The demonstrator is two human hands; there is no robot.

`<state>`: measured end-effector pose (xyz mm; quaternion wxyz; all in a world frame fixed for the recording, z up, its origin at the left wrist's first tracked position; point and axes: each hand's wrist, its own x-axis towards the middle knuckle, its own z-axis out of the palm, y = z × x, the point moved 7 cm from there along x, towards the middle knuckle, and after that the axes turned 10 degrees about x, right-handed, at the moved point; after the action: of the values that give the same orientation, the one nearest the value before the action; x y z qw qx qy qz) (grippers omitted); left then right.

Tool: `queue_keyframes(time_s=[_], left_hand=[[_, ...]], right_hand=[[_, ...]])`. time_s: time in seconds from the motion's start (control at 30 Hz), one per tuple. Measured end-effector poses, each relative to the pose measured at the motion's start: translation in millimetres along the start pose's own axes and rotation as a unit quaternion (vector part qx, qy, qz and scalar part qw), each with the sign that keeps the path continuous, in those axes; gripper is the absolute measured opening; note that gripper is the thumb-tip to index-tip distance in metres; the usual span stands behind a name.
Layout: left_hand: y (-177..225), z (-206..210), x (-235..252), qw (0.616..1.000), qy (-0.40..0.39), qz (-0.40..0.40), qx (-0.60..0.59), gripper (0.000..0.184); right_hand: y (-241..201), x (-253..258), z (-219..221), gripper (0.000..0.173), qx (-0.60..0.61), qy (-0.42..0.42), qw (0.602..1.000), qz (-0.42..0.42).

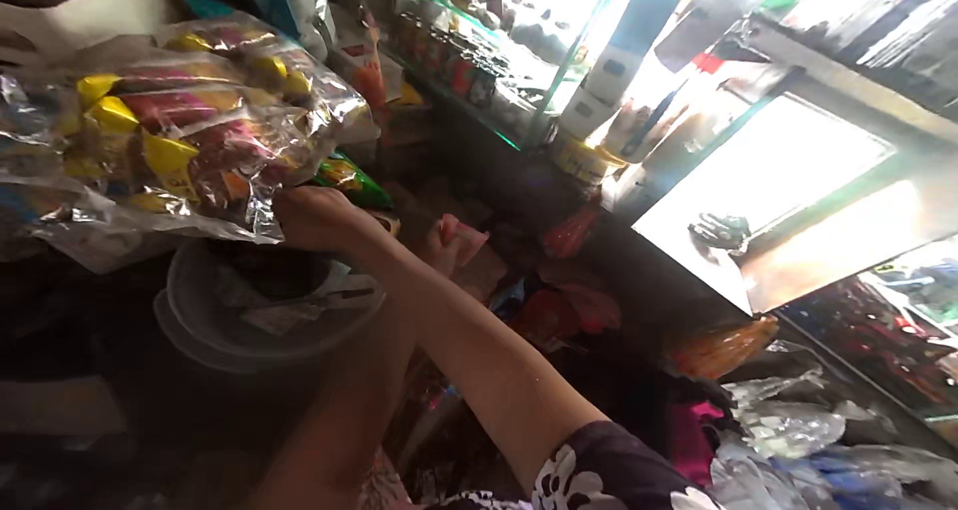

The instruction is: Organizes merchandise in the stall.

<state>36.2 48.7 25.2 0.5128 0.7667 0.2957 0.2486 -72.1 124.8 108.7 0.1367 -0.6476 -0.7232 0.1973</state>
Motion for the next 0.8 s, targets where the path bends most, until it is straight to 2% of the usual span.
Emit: queue_keyframes(time_s=[0.07, 0.17, 0.37, 0.5, 0.6, 0.73, 0.8], left_hand=[[-2, 2, 5, 0.999, -0.009, 0.006, 0.048, 0.043], [-6, 4, 13, 0.995, -0.02, 0.038, 0.085, 0.043], [-5, 6, 18, 0.996, -0.013, 0.066, 0.051, 0.041], [2, 2, 8, 0.997, -0.026, 0.052, 0.051, 0.045], [3, 0, 6, 0.995, -0.049, 0.044, 0.078, 0.046], [-5, 5, 10, 0.996, 0.016, 0.085, 0.031, 0.044], [-8, 7, 13, 0.994, 0.006, 0.096, 0.043, 0.043]], right_hand=[[6, 5, 2, 0.026, -0.011, 0.007, 1.0, 0.003], [29, 20, 17, 0.017, -0.014, 0.091, 0.995, -0.037], [3, 0, 0, 0.023, -0.021, -0.002, 0.999, 0.048], [3, -3, -1, 0.023, 0.009, 0.024, 0.999, 0.039], [-1, -6, -2, 0.024, 0.001, 0.004, 0.998, 0.064], [-7, -11, -4, 0.024, 0.0, 0.001, 0.998, 0.064], [-6, -11, -3, 0.023, 0.005, 0.009, 0.999, 0.052]])
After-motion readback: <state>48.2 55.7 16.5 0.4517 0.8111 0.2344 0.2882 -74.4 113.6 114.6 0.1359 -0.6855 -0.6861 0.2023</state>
